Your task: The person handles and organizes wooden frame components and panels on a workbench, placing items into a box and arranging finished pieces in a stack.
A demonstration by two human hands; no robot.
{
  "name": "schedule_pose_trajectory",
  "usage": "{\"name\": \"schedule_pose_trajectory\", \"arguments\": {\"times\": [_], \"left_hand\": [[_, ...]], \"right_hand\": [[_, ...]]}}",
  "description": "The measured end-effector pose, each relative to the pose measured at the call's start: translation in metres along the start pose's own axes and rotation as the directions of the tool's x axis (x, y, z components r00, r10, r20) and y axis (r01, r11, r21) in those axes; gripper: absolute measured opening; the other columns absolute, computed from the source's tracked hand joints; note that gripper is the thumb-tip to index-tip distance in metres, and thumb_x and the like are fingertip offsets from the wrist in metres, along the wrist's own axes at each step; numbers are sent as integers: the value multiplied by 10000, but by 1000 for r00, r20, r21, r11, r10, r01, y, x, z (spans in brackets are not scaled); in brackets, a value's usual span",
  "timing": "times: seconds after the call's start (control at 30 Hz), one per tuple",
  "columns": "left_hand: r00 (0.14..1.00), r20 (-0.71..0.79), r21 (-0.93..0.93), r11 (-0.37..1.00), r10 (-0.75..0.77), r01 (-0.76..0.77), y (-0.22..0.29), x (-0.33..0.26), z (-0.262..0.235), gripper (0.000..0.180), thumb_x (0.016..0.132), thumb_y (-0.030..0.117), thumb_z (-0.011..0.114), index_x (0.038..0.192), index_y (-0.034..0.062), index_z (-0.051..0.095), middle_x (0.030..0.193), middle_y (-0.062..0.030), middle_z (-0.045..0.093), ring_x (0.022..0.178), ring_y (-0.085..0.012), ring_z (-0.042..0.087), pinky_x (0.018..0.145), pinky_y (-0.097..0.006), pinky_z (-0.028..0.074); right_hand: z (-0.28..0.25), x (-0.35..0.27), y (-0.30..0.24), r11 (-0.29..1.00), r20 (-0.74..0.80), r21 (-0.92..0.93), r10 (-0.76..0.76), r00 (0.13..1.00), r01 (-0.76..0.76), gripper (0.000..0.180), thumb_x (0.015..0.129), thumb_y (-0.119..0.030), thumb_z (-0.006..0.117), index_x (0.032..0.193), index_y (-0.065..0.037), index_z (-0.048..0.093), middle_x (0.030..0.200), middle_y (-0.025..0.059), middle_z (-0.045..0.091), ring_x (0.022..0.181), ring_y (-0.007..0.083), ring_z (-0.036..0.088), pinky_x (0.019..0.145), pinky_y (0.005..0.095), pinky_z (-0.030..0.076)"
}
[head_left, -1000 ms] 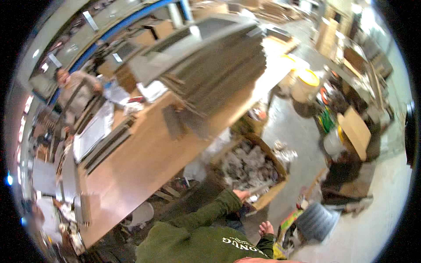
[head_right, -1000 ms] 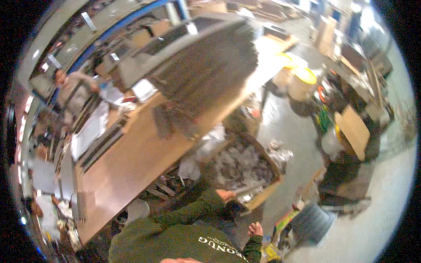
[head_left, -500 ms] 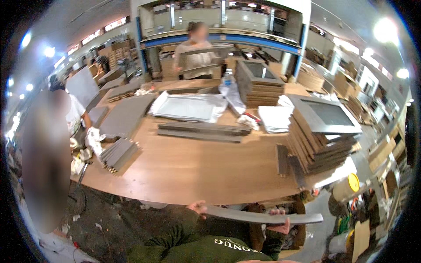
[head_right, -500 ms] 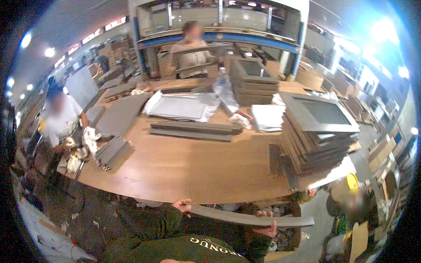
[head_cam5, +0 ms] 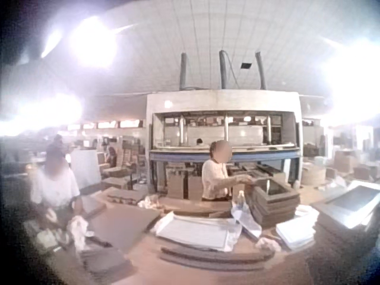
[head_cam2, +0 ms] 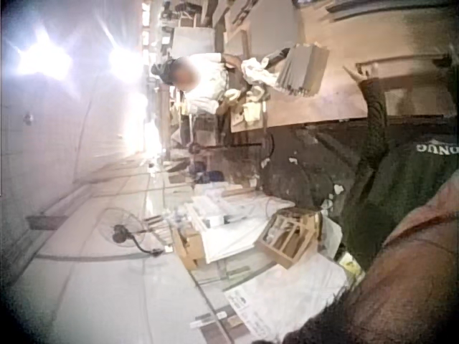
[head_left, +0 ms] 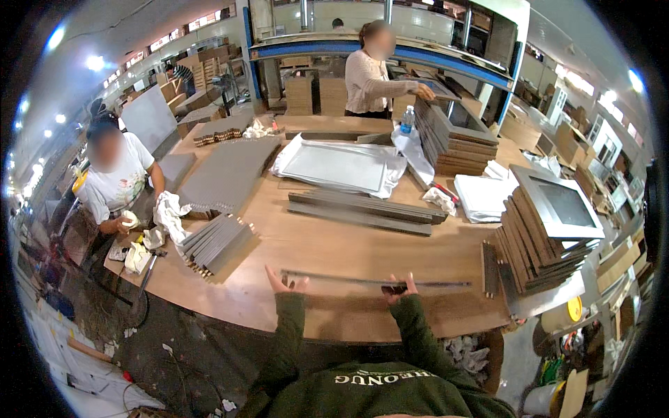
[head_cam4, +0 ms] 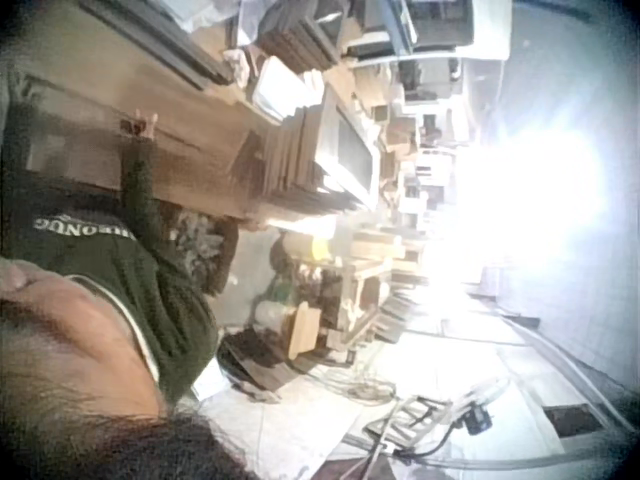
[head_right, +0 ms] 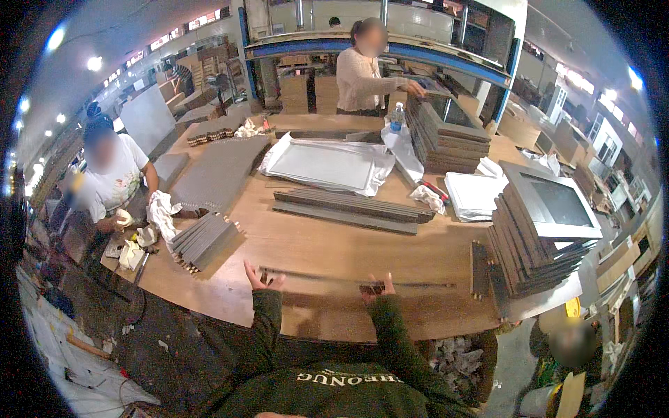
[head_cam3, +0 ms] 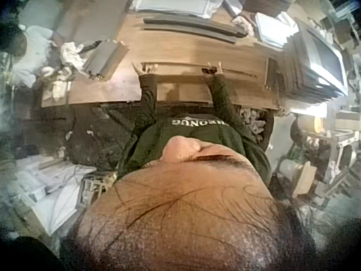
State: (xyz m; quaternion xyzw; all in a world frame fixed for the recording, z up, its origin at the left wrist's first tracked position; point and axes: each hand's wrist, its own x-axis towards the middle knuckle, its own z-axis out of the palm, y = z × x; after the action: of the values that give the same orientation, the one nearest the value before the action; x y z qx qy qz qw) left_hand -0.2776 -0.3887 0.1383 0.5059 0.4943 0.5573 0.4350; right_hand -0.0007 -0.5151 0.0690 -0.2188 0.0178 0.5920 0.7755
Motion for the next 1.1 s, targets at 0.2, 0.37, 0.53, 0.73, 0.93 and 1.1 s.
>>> {"name": "schedule_pose_trajectory", "arguments": {"times": [0.2, 0.37, 0.53, 0.73, 0.93, 1.1], "left_hand": [[939, 51, 372, 866, 340, -333, -79, 49, 41, 1076, 503, 408, 729, 1330, 39, 147, 1300, -258, 247, 1190, -377, 274, 979, -451, 242], [819, 499, 679, 459, 285, -573, -19, 70, 99, 907, 579, 496, 640, 1297, 84, 268, 1289, -245, 273, 1195, -379, 256, 988, -443, 232], [628, 674, 736, 273, -390, -620, -71, 137, 127, 524, 695, 291, 625, 1149, 106, 440, 1236, -150, 380, 1183, -318, 302, 970, -479, 239], [505, 827, 563, 331, -248, -758, -90, 154, 126, 396, 722, 295, 604, 1067, 128, 504, 1130, -95, 490, 1100, -287, 407, 941, -416, 279], [438, 890, 452, 370, -127, -811, -87, 148, 143, 412, 723, 316, 584, 1089, 139, 512, 1132, -95, 485, 1096, -263, 405, 930, -415, 278], [446, 849, 525, 358, -284, -772, -70, 161, 132, 321, 748, 290, 536, 1021, 123, 555, 1199, -114, 432, 1135, -270, 364, 938, -428, 259]], "right_hand": [[72, 87, -7, 999, -218, -19, 23, 976, -28, 488, 795, -376, 564, 1136, -53, 432, 948, 107, 475, 681, 211, 420, 747, 405, 451], [43, 156, -4, 986, -447, -134, 29, 894, -99, 426, 783, -372, 579, 1056, -56, 495, 883, 97, 494, 743, 231, 468, 796, 425, 439], [69, 108, 12, 587, -267, -687, 344, 900, -428, 407, 791, -346, 583, 1016, -7, 560, 954, 150, 573, 803, 234, 560, 694, 391, 476], [131, 143, -36, -136, 8, -991, -107, 994, -7, 240, 805, -263, 569, 723, -47, 635, 686, 73, 631, 538, 133, 587, 468, 235, 468], [61, 232, -41, -840, 224, -542, -121, 967, 21, 874, 530, -476, 729, 1248, -152, 349, 1263, 124, 315, 1149, 309, 309, 952, 405, 308], [118, 218, -22, -894, 107, -448, -87, 990, -30, 851, 512, -479, 740, 1215, -157, 388, 1248, 100, 300, 1156, 328, 287, 931, 444, 331]]}}
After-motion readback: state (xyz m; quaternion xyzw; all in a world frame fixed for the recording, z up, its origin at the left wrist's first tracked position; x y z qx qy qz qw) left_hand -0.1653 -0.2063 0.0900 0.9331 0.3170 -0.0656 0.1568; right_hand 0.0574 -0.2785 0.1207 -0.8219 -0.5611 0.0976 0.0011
